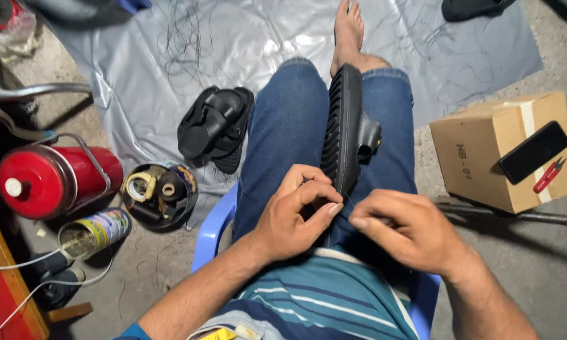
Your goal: Hand-sewing the sole of a black sandal using a needle and thread while sitting on a chair.
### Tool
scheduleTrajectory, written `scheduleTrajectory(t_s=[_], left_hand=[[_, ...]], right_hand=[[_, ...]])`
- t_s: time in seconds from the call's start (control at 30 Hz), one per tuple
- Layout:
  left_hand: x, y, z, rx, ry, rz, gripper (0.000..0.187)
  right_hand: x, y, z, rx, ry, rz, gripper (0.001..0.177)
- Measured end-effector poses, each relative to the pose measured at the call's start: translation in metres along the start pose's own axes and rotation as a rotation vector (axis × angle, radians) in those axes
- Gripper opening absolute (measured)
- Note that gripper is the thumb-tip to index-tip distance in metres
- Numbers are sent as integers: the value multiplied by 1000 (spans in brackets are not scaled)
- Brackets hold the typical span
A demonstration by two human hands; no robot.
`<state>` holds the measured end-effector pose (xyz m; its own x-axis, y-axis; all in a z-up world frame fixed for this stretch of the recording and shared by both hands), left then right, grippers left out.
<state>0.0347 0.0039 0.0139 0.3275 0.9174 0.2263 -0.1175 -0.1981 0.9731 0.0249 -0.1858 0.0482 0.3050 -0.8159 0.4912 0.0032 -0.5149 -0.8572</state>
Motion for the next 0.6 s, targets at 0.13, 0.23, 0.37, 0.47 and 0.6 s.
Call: scheduleTrajectory(t_s=[0.13, 0.23, 0.37, 0.47, 0.6], left_hand=[[1, 5, -7, -123, 34, 94, 13], [-3, -9, -15, -169, 54, 134, 15], [-3, -18, -17, -197, 62, 151, 15], [-4, -25, -18, -210, 63, 118, 12], [-4, -25, -20, -223, 60, 123, 14]], right_hand=[[2, 2, -2, -1, 120, -212, 7], [-13, 0, 1, 4, 30, -259, 10], [-13, 11, -10, -153, -24, -43, 8], [8, 23, -22, -478, 90, 142, 13], [17, 13, -22, -246, 177, 36, 12]])
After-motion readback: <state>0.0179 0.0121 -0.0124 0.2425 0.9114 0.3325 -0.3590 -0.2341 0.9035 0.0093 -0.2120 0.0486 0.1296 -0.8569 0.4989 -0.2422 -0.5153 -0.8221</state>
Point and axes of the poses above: each hand's wrist, its own z-axis towards the middle knuckle, its own x-axis out of the back of the hand, y = z × x, the point moved 1 cm from there along z, towards the middle knuckle, and after that the axes turned 1 degree about -x, right-handed, at the moved point
